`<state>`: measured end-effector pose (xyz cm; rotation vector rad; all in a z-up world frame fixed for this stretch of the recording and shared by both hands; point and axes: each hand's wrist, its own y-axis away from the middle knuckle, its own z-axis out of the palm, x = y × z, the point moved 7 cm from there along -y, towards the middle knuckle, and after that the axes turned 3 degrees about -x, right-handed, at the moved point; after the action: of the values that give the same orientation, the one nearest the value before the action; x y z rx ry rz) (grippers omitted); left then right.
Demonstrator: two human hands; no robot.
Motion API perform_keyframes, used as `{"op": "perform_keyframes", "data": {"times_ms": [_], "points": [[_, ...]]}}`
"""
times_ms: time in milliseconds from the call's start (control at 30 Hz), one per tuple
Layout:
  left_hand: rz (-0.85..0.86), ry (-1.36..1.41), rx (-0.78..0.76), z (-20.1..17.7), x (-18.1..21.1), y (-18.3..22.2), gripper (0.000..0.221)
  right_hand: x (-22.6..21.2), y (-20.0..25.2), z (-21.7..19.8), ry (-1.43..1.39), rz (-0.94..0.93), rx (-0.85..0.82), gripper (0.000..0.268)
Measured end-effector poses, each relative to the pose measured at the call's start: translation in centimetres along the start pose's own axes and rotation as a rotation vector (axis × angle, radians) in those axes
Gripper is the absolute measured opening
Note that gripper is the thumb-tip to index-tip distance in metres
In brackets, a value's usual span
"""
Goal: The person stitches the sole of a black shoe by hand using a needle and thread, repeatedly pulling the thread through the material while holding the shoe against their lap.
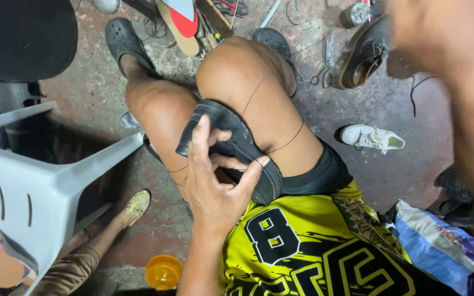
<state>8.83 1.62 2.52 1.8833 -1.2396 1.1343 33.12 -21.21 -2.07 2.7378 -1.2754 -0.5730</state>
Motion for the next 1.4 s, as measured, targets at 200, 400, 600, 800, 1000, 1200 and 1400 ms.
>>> {"op": "perform_keyframes", "data": {"times_ms": [200,400,600,800,1000,1200,1400], "points": [[-0.027,0.055,-0.001,0.1,0.0,0.0,0.092,-14.0,4.5,6.4,-0.24,-0.185,-0.365,0.038],[0.096,-0.025,0.395,-3.7,-1.3,3.0,0.014,-16.0,5.3,4.6,-1.005,-0.319,-0.126,0.033],[0.088,-0.424,0.174,-2.4,-3.5,3.4,0.005,-16.2,4.7,5.0,-1.095,-0.246,-0.215,0.057],[-0.238,0.141,0.323,-4.3,-12.6,7.2,0.046,-19.1,2.8,7.5,-0.871,-0.145,-0.123,0.067],[-0.41,0.374,0.521,-9.2,-19.2,9.6,0.04,-19.1,2.4,7.3,-0.946,-0.143,-0.07,0.062],[0.139,-0.442,0.37,-5.6,-5.0,5.6,0.008,-18.8,2.9,6.1,-0.707,-0.064,-0.307,0.088],[-0.008,-0.275,0.125,-1.9,-3.3,1.7,0.011,-15.7,4.5,4.5,-0.238,-0.185,-0.437,0.103]]}}
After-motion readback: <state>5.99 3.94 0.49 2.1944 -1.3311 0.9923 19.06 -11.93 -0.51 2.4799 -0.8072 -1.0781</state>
